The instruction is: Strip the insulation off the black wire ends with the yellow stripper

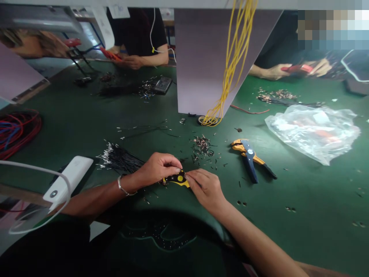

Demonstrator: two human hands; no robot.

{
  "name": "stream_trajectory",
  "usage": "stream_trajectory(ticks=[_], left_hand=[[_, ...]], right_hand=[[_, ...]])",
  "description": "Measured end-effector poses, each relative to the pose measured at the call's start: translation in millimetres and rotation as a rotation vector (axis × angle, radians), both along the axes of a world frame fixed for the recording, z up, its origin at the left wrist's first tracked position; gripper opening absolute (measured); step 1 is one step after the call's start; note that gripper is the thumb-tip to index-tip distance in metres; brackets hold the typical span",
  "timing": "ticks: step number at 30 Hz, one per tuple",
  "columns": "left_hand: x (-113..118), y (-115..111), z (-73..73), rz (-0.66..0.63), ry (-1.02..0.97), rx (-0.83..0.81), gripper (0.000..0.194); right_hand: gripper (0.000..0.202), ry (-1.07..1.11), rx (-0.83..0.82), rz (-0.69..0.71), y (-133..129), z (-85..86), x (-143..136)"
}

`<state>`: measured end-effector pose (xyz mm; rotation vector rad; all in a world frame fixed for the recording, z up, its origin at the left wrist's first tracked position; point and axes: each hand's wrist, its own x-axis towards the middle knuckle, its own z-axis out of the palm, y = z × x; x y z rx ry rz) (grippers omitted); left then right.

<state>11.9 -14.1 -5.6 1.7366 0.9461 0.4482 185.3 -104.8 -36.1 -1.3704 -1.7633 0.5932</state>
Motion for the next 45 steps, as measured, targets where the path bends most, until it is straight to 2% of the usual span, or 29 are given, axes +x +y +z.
stream_trajectory(ticks=[3, 6, 9, 11, 14, 17, 20, 24, 28, 30, 32, 35, 38, 42, 45], left_hand=[[-0.9, 1.4, -2.0, 0.015, 0.011, 0.032, 0.009], [-3.3, 6.6, -4.7, 0.077, 0.002, 0.033, 0.008], [-5.1, 13.4, -7.9, 0.148, -0.059, -0.062, 0.010], [-5.7, 17.9, -9.9, 0.206, -0.134, -0.175, 0.009], [-7.2, 24.6, -11.5, 0.250, -0.257, -0.398, 0.007], [-10.6, 30.2, -10.1, 0.221, -0.352, -0.566, 0.008], [-13.7, 32.7, -5.7, 0.216, -0.390, -0.601, 0.008], [-14.8, 32.5, 2.0, 0.229, -0.408, -0.593, 0.008], [-15.7, 31.8, 8.9, 0.259, -0.425, -0.557, 0.008], [-17.2, 32.4, 11.2, 0.272, -0.448, -0.526, 0.008], [-18.9, 33.8, 12.4, 0.284, -0.479, -0.489, 0.009], [-20.4, 35.6, 12.6, 0.306, -0.525, -0.423, 0.010], [-18.8, 34.4, 11.9, 0.327, -0.524, -0.405, 0.010], [-14.3, 29.3, 7.4, 0.343, -0.474, -0.448, 0.010], [-11.5, 25.8, 0.6, 0.336, -0.444, -0.476, 0.011]], right_hand=[[0.023, -0.042, 0.017, -0.035, -1.2, -1.3, 1.9], [0.026, -0.117, 0.036, -0.152, 1.1, -7.6, 9.9], [0.023, -0.207, 0.099, -0.325, 7.9, -16.2, 21.3], [0.023, -0.236, 0.121, -0.386, 11.7, -20.2, 25.9], [0.037, -0.361, 0.126, -0.290, 11.3, -21.3, 22.8], [0.046, -0.520, 0.066, -0.071, 5.6, -19.2, 12.1], [0.054, -0.645, -0.012, 0.004, 1.5, -18.0, 4.2], [0.039, -0.664, -0.044, -0.001, 2.3, -20.8, 2.9], [0.035, -0.476, -0.073, -0.105, 6.1, -24.1, 7.7], [0.034, -0.276, -0.136, -0.157, 8.7, -22.9, 12.8], [0.031, 0.003, -0.288, -0.172, 11.4, -19.5, 19.4], [0.029, 0.469, -0.532, -0.112, 14.5, -12.7, 27.3], [0.033, 0.788, -0.629, 0.004, 15.5, -7.0, 26.9], [0.038, 1.009, -0.689, 0.108, 14.0, -5.1, 17.1], [0.047, 1.039, -0.713, 0.140, 11.6, -8.3, 12.3]])
